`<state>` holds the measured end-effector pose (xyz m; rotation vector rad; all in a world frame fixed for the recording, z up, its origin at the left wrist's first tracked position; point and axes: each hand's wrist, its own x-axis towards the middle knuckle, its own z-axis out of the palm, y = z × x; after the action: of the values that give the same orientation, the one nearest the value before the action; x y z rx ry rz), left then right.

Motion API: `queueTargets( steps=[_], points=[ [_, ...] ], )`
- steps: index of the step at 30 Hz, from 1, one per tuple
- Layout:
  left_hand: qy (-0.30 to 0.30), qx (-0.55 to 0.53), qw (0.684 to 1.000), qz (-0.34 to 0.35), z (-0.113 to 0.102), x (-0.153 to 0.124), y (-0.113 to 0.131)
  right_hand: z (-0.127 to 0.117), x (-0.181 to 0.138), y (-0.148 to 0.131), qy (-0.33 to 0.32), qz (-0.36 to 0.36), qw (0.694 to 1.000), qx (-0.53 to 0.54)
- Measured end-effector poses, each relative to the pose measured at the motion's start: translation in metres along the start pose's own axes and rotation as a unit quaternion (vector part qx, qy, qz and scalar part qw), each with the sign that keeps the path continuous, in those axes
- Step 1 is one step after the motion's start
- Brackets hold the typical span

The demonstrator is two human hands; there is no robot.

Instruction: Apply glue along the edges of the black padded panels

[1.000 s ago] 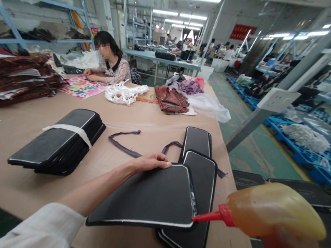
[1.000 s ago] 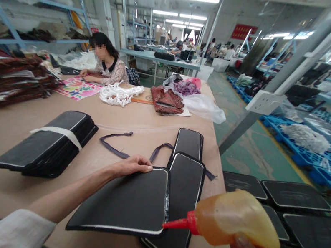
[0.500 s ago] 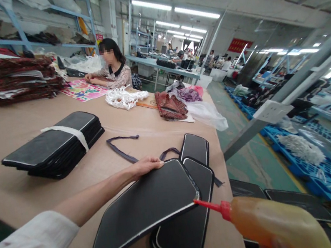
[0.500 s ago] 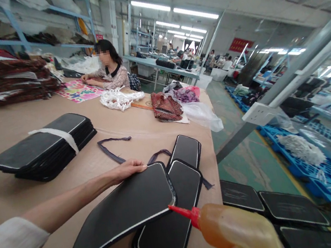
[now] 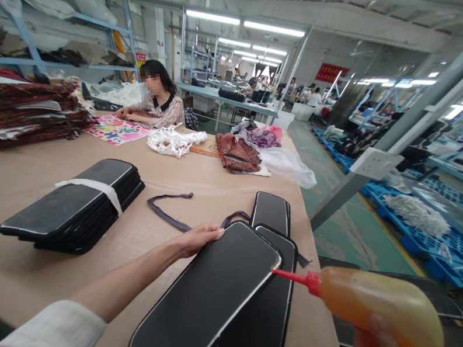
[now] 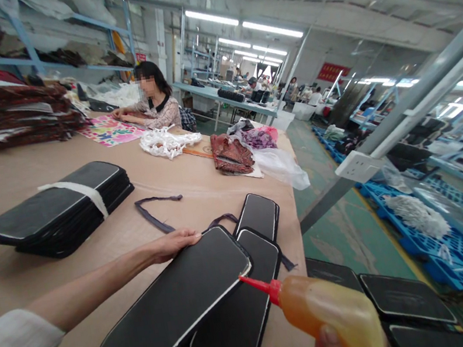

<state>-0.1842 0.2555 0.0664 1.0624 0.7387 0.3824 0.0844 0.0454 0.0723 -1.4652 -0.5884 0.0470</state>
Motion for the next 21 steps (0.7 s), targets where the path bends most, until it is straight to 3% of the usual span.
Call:
queueTargets(
  steps=[9, 15, 21],
  points=[
    [0.005, -0.026, 1.000, -0.012, -0.002, -0.001, -0.002, 0.031, 0.006, -0.026, 0.058, 0.071, 0.986, 0.140],
    [0.017, -0.032, 0.999, -0.020, -0.003, 0.002, -0.006, 0.034, 0.002, -0.036, 0.039, 0.135, 0.966, 0.217],
    [0.024, -0.036, 0.999, -0.013, 0.001, 0.004, -0.005, 0.028, 0.002, -0.024, -0.007, 0.140, 0.958, 0.251]
  ],
)
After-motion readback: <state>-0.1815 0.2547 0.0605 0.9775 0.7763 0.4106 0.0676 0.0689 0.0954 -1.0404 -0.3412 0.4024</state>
